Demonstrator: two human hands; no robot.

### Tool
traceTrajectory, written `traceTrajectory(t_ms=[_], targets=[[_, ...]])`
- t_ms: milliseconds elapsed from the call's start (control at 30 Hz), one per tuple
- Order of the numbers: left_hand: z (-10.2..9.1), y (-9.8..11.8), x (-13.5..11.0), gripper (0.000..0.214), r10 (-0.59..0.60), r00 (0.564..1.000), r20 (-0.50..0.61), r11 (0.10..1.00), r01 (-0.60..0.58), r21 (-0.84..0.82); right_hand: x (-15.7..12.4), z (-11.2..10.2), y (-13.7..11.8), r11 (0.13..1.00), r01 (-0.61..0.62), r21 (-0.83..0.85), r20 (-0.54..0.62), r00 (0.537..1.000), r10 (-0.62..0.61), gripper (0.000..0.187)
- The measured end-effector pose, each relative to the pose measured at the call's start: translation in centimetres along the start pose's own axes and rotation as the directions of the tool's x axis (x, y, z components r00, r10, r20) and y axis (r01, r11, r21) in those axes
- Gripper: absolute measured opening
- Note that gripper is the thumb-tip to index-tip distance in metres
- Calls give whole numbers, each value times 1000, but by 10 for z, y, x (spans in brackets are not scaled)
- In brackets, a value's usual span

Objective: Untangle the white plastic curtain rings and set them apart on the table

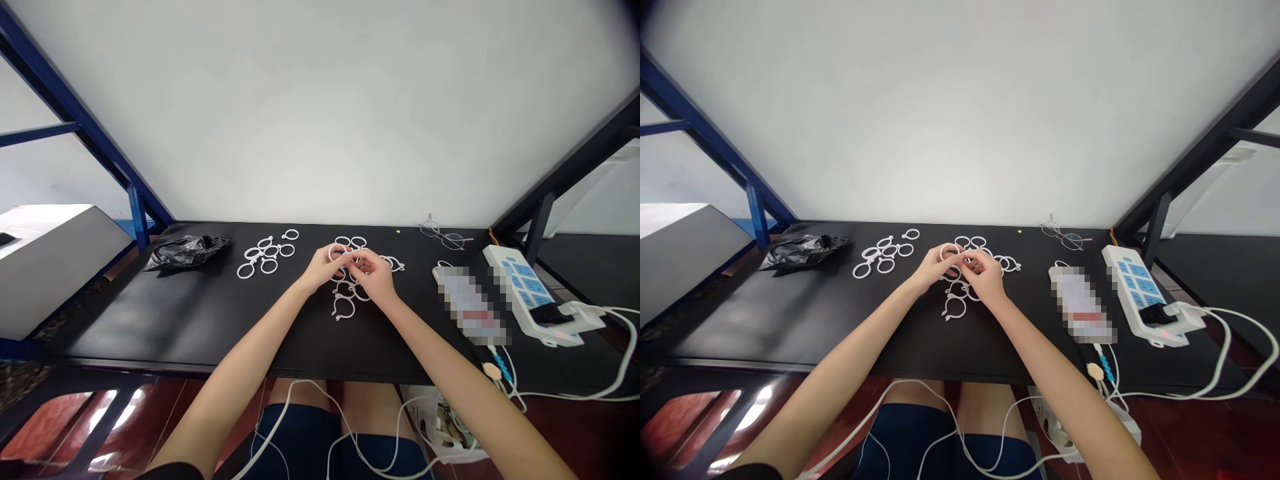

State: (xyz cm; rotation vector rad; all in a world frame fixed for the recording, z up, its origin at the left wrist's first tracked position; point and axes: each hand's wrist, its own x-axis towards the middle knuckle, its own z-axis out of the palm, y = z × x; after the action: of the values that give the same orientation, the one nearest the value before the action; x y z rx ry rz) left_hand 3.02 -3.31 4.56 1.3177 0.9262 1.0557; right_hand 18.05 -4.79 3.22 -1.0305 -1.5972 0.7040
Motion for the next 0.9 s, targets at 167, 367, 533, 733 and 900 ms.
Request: traceTrajectory(t_ms=[167,367,533,733,900], targets=[[-1,-3,1,32,4,1000,24,1000,-3,-13,-1,0,3,1000,18,13,-37,999,-18,18],[0,-3,1,36,-3,1000,17,1000,3,3,-1,0,5,999,41,15,-47,998,-41,14],[2,-6,4,41,27,999,-38,999,-26,27,-1,-1,4,1000,23,3,-60,998,-23,16],[1,-11,2,39,199,967,-159,969,-170,181,0,0,8,999,0,47,-58,998,3,17],[1,-9,-5,28,440,888,-133,776,-301,554,-1,1,11,999,26,39,9,1000,-27,16]])
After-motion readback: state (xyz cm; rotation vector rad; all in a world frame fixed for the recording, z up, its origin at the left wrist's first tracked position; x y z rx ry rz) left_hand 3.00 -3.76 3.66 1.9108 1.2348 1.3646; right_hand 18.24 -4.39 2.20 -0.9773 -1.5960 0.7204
